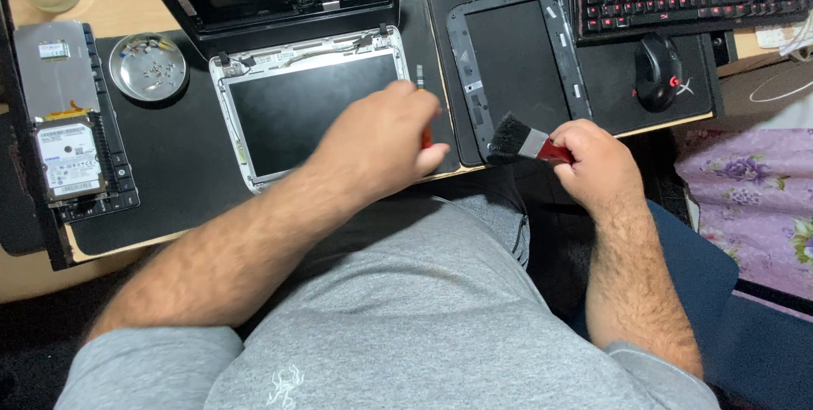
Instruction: The person is disassembling a laptop screen assembly by removing screws with a screwdriver and prying off the plastic bezel.
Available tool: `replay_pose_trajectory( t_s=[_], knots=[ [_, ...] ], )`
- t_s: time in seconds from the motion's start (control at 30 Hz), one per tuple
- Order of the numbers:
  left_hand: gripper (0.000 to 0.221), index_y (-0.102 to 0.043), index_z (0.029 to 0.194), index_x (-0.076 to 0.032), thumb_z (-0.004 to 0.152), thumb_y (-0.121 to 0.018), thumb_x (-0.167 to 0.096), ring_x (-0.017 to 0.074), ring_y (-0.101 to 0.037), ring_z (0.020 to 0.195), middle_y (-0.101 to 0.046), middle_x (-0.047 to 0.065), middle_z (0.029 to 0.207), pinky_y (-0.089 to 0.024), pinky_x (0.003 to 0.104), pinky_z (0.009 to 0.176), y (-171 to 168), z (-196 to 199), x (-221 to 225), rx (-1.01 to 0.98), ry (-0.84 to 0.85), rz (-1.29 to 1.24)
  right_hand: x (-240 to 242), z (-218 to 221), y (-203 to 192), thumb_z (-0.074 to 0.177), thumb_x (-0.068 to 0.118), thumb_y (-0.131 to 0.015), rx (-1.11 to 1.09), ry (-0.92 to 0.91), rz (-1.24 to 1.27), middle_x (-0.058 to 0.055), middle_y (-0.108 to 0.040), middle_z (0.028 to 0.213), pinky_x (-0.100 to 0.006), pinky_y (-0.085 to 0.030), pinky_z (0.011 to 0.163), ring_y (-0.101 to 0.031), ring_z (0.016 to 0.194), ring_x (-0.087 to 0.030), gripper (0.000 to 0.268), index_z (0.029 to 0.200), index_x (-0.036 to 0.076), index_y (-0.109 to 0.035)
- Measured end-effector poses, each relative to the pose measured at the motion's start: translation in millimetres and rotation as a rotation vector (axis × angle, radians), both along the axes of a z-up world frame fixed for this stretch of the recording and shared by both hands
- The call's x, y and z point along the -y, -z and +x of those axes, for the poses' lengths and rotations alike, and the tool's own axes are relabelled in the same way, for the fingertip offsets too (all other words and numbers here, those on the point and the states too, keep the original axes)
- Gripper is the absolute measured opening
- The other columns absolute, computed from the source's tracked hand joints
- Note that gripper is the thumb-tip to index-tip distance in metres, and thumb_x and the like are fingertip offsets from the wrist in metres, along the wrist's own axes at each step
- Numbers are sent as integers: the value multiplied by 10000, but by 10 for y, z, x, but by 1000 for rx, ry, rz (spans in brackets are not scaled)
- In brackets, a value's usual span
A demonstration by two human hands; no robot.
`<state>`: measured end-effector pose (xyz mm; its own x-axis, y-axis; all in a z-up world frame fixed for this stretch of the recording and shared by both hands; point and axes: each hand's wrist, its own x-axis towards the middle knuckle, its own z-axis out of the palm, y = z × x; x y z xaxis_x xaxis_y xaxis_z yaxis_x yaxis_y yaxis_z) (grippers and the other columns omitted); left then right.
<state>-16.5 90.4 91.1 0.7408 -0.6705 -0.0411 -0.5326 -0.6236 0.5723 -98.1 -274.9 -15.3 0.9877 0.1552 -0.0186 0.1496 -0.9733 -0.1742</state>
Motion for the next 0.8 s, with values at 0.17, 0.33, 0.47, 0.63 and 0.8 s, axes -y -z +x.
replay_pose_trajectory(
  t_s=[0.17, 0.33, 0.47, 0.63, 0.8],
  knots=[
    [378, -686, 1154, -13, 846, -788, -206, 409, -706, 843, -662, 183, 950, -567, 483, 727, -104, -197, -626, 47, -111, -241, -118, 8, -98, 809, 158, -831, 11, 38, 34, 18, -735, 1153, -352, -580, 942, -723, 1098, -225, 192, 958, 132, -712],
    [355, -715, 1130, -64, 809, -823, -172, 311, -658, 685, -668, 141, 959, -523, 416, 632, 61, -321, -1195, 79, -226, -434, -65, 52, -189, 784, 126, -865, 38, 46, 203, -72, -702, 1170, -420, -572, 912, -699, 1110, -327, 264, 969, 59, -690],
    [380, -760, 1169, -62, 826, -884, -171, 226, -607, 712, -666, 117, 998, -509, 324, 634, 460, -399, -1657, 131, -402, -559, -325, 242, -362, 939, 148, -776, 68, 283, 394, -176, -671, 1004, -531, -513, 840, -679, 991, -400, 304, 1212, 86, -655],
    [415, -754, 1203, 15, 856, -929, -129, 178, -551, 652, -641, 140, 1002, -447, 263, 522, 873, -421, -2055, 208, -555, -598, -787, 590, -515, 960, 77, -694, 50, 270, 451, -283, -712, 1084, -561, -519, 854, -684, 1046, -485, 478, 1414, -8, -567],
    [362, -757, 1177, 34, 867, -906, -78, 183, -555, 623, -646, 155, 1007, -440, 280, 521, 1061, -460, -2198, 310, -568, -607, -1022, 725, -490, 959, 11, -644, 12, 184, 522, -284, -723, 1064, -527, -549, 832, -711, 997, -461, 542, 1481, -69, -521]
  ],
)
